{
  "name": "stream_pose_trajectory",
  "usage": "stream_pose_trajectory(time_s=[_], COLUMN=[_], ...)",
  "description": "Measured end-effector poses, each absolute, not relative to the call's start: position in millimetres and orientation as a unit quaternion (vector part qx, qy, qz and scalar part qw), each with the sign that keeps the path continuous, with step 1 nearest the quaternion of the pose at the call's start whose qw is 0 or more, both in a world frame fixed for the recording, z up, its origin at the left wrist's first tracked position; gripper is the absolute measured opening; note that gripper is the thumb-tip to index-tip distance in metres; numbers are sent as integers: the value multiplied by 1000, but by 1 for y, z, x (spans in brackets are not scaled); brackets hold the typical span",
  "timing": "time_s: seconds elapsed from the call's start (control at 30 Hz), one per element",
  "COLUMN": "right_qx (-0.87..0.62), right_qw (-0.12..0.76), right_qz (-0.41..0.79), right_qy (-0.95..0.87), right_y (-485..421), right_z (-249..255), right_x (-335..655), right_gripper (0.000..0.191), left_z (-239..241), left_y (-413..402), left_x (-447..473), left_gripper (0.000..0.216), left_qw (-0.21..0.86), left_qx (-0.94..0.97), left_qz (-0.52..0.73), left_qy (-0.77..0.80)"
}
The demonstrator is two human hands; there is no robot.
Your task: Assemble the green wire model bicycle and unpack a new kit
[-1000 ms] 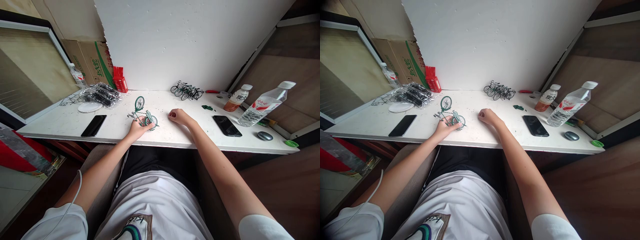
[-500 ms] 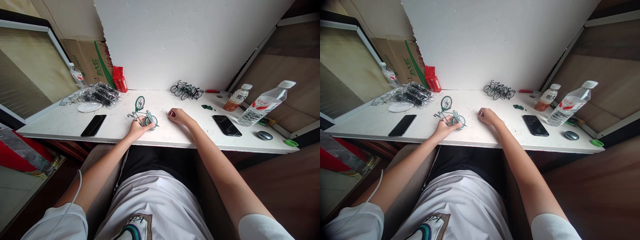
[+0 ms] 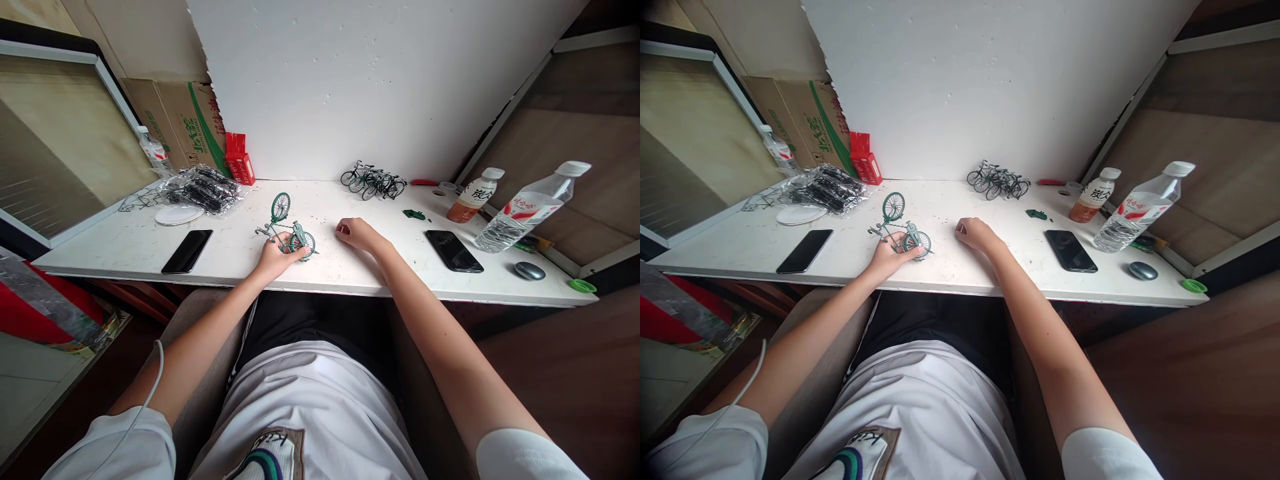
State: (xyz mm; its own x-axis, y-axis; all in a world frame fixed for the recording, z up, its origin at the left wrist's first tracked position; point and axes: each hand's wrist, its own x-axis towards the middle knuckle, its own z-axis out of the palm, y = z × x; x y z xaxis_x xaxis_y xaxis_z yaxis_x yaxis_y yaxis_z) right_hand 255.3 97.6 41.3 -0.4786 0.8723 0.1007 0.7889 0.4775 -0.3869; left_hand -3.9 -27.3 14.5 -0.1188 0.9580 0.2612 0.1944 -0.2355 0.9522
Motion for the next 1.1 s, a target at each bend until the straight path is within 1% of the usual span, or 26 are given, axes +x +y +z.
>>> stream_pose_trajectory(time_s=[0.33, 0.57, 1.1], right_qx=[-500, -507, -510], right_qw=[131, 121, 113], right_qz=[134, 125, 116], right_qy=[-845, -844, -845], right_y=[95, 95, 95], right_z=[43, 43, 42], right_x=[253, 253, 251], right_gripper=[19, 18, 18], left_z=[10, 15, 9], left_y=[-25, -28, -27], left_x=[-5, -2, -4], left_gripper=[42, 48, 46], left_qw=[346, 352, 346], left_qx=[568, 565, 586], left_qz=[546, 547, 539], left_qy=[510, 508, 496])
